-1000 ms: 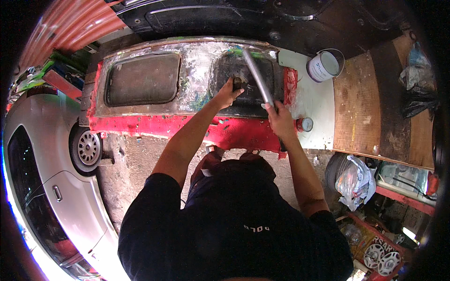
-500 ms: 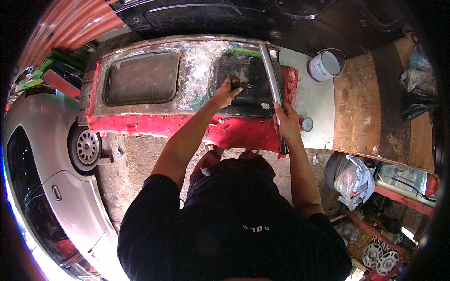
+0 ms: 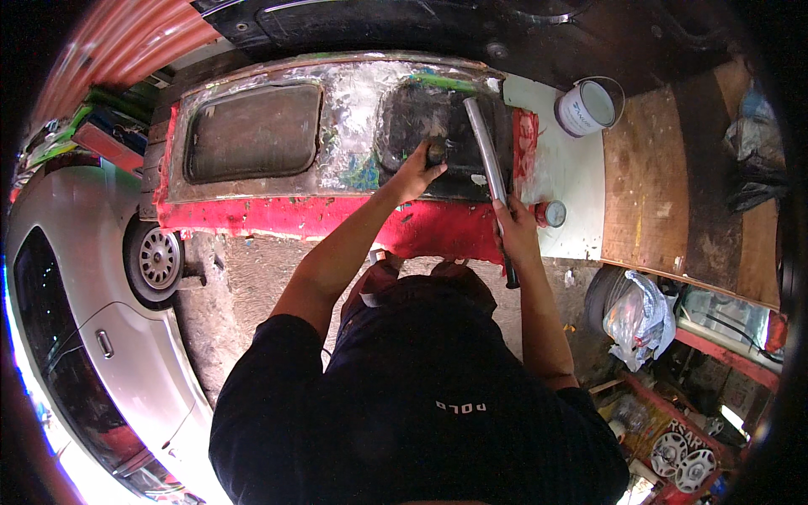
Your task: The person uses a hammer and a metal rod to repeatedly strike a red car part, likely a trunk lid, in a workshop setting. The person holds the rod against the surface and taps it with the hammer, moving to different spots across the panel.
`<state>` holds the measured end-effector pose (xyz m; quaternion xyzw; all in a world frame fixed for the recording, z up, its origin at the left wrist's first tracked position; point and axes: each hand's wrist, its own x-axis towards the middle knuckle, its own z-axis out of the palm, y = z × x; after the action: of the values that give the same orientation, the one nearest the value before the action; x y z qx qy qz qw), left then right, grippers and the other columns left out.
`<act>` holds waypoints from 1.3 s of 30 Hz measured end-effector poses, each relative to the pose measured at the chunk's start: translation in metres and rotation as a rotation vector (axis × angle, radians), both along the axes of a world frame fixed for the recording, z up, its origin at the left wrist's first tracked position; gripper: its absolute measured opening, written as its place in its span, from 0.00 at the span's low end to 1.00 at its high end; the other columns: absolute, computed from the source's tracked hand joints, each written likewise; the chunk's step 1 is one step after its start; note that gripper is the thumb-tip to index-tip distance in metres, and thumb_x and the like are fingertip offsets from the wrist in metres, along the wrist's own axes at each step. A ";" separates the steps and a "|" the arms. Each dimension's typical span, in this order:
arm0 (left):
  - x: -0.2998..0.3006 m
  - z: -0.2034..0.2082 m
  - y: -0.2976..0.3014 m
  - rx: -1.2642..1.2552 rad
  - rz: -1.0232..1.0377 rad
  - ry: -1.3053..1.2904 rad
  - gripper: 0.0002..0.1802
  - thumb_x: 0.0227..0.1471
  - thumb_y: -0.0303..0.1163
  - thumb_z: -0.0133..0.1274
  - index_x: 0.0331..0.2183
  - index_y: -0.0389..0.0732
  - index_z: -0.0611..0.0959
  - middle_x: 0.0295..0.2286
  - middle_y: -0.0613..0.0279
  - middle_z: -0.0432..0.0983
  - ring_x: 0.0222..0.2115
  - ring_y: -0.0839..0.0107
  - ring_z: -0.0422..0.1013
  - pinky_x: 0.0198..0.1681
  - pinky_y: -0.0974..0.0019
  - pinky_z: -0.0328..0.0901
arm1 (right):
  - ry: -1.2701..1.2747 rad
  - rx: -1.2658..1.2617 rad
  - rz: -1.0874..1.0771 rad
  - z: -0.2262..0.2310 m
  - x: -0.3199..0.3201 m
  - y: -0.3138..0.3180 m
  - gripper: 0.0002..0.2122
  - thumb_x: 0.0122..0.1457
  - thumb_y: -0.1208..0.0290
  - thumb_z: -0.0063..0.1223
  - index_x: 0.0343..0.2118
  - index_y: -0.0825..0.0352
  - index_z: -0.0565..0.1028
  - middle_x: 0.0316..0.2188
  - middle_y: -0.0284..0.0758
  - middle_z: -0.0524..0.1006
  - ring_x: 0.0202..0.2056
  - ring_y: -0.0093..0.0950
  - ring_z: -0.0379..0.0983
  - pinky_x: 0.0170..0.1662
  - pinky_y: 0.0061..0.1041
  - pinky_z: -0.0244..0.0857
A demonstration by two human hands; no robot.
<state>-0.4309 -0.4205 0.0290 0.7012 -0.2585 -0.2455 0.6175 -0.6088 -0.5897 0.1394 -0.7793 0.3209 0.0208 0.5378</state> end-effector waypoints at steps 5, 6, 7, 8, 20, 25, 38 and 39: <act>0.000 -0.007 0.003 0.035 -0.044 0.039 0.30 0.55 0.34 0.57 0.53 0.32 0.62 0.43 0.47 0.71 0.47 0.64 0.65 0.52 0.63 0.59 | 0.032 -0.119 0.063 -0.015 -0.010 -0.007 0.21 0.61 0.55 0.52 0.46 0.70 0.74 0.19 0.35 0.73 0.22 0.27 0.71 0.28 0.29 0.64; -0.001 -0.007 0.003 0.025 -0.053 0.043 0.31 0.55 0.35 0.56 0.53 0.32 0.62 0.44 0.47 0.70 0.48 0.64 0.65 0.53 0.63 0.59 | 0.037 -0.168 0.082 -0.017 -0.011 -0.008 0.21 0.61 0.55 0.52 0.47 0.71 0.74 0.20 0.36 0.75 0.24 0.28 0.72 0.30 0.30 0.65; -0.001 -0.009 0.002 0.027 -0.033 -0.007 0.29 0.56 0.35 0.56 0.52 0.33 0.63 0.40 0.51 0.70 0.43 0.66 0.65 0.48 0.63 0.60 | 0.005 -0.179 0.083 -0.019 -0.012 -0.008 0.22 0.61 0.55 0.52 0.47 0.71 0.74 0.22 0.38 0.76 0.25 0.30 0.73 0.32 0.31 0.65; -0.003 -0.010 0.002 0.029 -0.013 -0.058 0.26 0.56 0.36 0.56 0.50 0.35 0.64 0.37 0.56 0.69 0.37 0.68 0.65 0.43 0.64 0.61 | -0.027 -0.190 0.085 -0.020 -0.012 -0.006 0.22 0.61 0.55 0.52 0.47 0.70 0.74 0.24 0.40 0.77 0.27 0.32 0.74 0.34 0.32 0.66; 0.000 0.007 0.005 0.042 -0.022 -0.098 0.25 0.57 0.40 0.56 0.48 0.36 0.66 0.33 0.58 0.68 0.35 0.67 0.65 0.43 0.64 0.63 | -0.103 -0.180 0.076 0.005 -0.010 -0.007 0.20 0.60 0.57 0.53 0.48 0.67 0.75 0.27 0.44 0.78 0.30 0.33 0.76 0.36 0.31 0.67; -0.002 -0.014 0.003 0.003 -0.026 -0.204 0.26 0.56 0.40 0.56 0.48 0.37 0.65 0.35 0.57 0.67 0.38 0.67 0.63 0.46 0.64 0.61 | -0.085 -0.178 0.085 0.005 -0.011 -0.008 0.19 0.60 0.57 0.53 0.48 0.66 0.75 0.26 0.43 0.77 0.29 0.33 0.75 0.34 0.31 0.67; 0.002 -0.016 -0.006 -0.004 -0.045 -0.238 0.29 0.57 0.37 0.55 0.53 0.34 0.63 0.39 0.55 0.69 0.40 0.67 0.64 0.47 0.64 0.61 | 0.005 -0.420 0.277 -0.007 -0.013 -0.008 0.18 0.62 0.55 0.48 0.46 0.66 0.74 0.34 0.51 0.78 0.40 0.49 0.75 0.41 0.41 0.67; 0.002 -0.017 -0.006 -0.023 -0.039 -0.259 0.29 0.57 0.37 0.55 0.53 0.34 0.62 0.39 0.55 0.69 0.40 0.67 0.64 0.47 0.64 0.61 | -0.033 -0.367 0.259 -0.007 -0.013 -0.011 0.18 0.63 0.55 0.48 0.45 0.66 0.74 0.34 0.51 0.78 0.40 0.50 0.75 0.41 0.42 0.67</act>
<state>-0.4290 -0.4261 0.0120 0.7148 -0.3522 -0.1619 0.5821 -0.6221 -0.6008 0.1323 -0.8990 0.2078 0.0185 0.3851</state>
